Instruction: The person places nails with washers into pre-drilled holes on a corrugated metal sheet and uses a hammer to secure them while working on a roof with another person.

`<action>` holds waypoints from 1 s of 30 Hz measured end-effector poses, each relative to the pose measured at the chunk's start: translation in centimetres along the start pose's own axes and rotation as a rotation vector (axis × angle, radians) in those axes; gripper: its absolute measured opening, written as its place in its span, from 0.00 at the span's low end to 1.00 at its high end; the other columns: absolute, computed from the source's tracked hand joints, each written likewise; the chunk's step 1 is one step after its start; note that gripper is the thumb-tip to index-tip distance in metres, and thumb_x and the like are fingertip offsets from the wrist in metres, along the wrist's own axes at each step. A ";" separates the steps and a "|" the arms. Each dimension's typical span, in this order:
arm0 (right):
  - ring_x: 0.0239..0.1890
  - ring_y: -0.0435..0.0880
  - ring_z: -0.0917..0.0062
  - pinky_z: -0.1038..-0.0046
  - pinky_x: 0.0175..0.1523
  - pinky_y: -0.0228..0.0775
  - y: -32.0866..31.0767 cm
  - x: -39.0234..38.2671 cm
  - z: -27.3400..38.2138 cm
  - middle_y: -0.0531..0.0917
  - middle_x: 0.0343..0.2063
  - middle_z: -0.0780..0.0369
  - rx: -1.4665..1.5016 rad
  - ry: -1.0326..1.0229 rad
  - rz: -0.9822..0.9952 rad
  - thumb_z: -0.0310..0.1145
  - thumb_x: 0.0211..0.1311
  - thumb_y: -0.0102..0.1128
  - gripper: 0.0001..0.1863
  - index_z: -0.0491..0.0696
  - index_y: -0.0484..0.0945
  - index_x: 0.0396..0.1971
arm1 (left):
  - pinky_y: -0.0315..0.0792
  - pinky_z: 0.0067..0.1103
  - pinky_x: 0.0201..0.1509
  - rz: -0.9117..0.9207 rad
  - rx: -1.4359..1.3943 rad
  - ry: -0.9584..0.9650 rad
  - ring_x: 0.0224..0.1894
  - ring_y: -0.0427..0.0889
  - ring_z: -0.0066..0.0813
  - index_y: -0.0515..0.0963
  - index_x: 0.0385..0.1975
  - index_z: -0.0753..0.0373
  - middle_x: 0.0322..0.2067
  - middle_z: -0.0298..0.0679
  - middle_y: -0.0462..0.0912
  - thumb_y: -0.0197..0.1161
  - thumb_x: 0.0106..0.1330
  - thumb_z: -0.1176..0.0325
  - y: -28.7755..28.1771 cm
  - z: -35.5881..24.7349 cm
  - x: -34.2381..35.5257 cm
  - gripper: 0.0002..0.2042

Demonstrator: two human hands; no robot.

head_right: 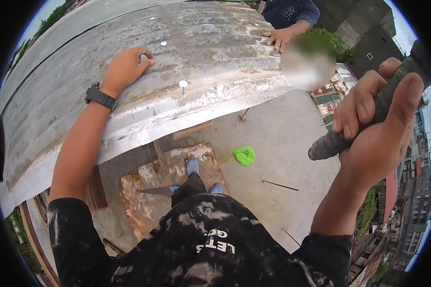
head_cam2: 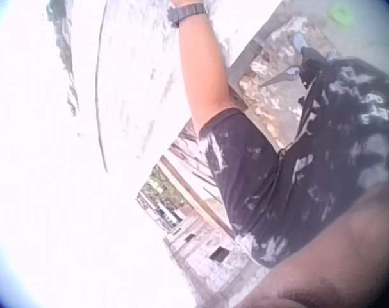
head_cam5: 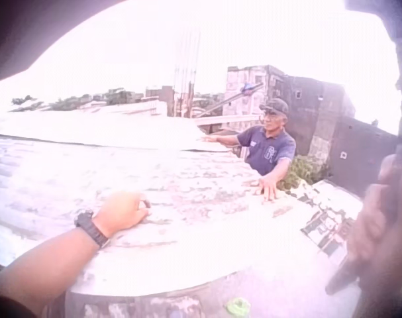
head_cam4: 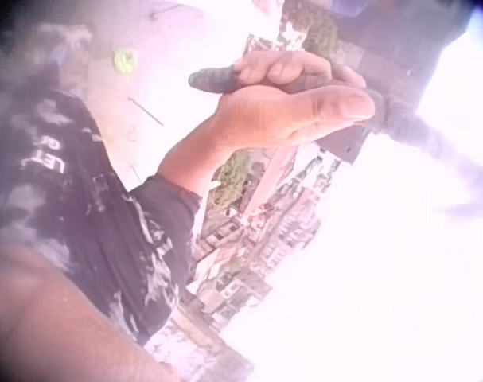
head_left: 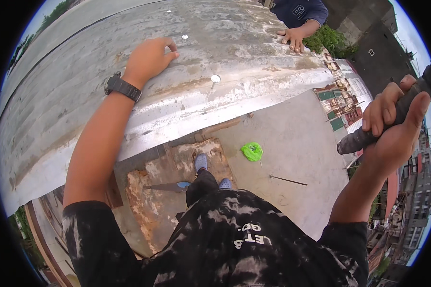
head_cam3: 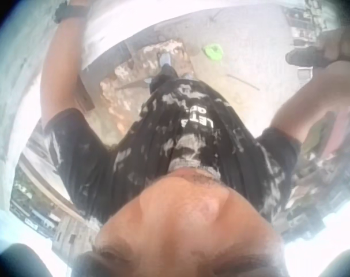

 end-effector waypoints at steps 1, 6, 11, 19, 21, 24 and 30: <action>0.15 0.63 0.89 0.82 0.22 0.61 0.0 0.2 -0.1 0.70 0.21 0.68 0.106 -0.084 -0.091 0.53 0.81 0.54 0.25 0.42 0.73 0.51 | 0.76 0.39 0.41 -0.001 0.000 0.000 0.35 0.85 0.48 0.88 0.41 0.56 0.29 0.47 0.86 0.69 0.66 0.55 -0.1 0.1 -0.1 0.12; 0.23 0.81 0.66 0.55 0.32 0.68 3.5 -6.2 -10.5 0.78 0.21 0.55 -0.962 0.242 0.640 0.51 0.77 0.60 0.24 0.41 0.72 0.44 | 0.76 0.39 0.40 -0.025 0.002 0.006 0.35 0.85 0.47 0.87 0.41 0.55 0.28 0.45 0.85 0.70 0.66 0.56 -0.1 0.1 0.1 0.11; 0.14 0.72 0.83 0.75 0.21 0.61 0.7 -3.8 -8.9 0.72 0.16 0.66 -0.404 0.541 0.397 0.54 0.79 0.57 0.25 0.43 0.74 0.47 | 0.74 0.38 0.38 0.011 0.009 -0.037 0.33 0.83 0.44 0.86 0.39 0.54 0.25 0.41 0.82 0.71 0.65 0.56 0.7 0.5 -1.2 0.11; 0.15 0.69 0.83 0.75 0.22 0.65 0.8 -0.9 -1.6 0.70 0.19 0.66 0.130 -0.070 -0.066 0.55 0.81 0.53 0.25 0.44 0.70 0.51 | 0.74 0.38 0.36 -0.015 -0.022 -0.048 0.32 0.83 0.43 0.86 0.39 0.54 0.25 0.41 0.82 0.73 0.64 0.56 0.2 0.1 0.2 0.11; 0.19 0.79 0.68 0.61 0.29 0.71 1.0 -5.3 -10.4 0.79 0.22 0.60 -0.586 -0.065 0.140 0.54 0.78 0.58 0.25 0.43 0.71 0.46 | 0.76 0.40 0.43 0.021 -0.019 -0.067 0.38 0.84 0.47 0.86 0.38 0.55 0.32 0.43 0.85 0.72 0.65 0.57 -0.2 -0.8 0.4 0.10; 0.21 0.78 0.75 0.64 0.29 0.70 3.1 -7.1 -12.8 0.77 0.19 0.63 -0.780 0.463 0.584 0.51 0.78 0.60 0.23 0.42 0.73 0.45 | 0.78 0.42 0.49 0.055 -0.032 -0.091 0.45 0.86 0.51 0.86 0.38 0.55 0.38 0.46 0.89 0.71 0.65 0.59 -0.2 0.4 -1.2 0.09; 0.12 0.63 0.89 0.84 0.18 0.56 -1.3 -0.9 -0.5 0.68 0.18 0.69 0.001 0.095 -0.072 0.53 0.83 0.51 0.23 0.45 0.72 0.52 | 0.73 0.38 0.36 -0.006 -0.042 -0.036 0.32 0.83 0.42 0.83 0.38 0.54 0.24 0.40 0.81 0.72 0.64 0.57 0.0 -0.1 -0.3 0.10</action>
Point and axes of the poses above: each hand's wrist, its own x-axis towards the middle knuckle, its own y-axis out of the palm, z = x × y, the point moved 7 cm from there along x, towards the middle knuckle
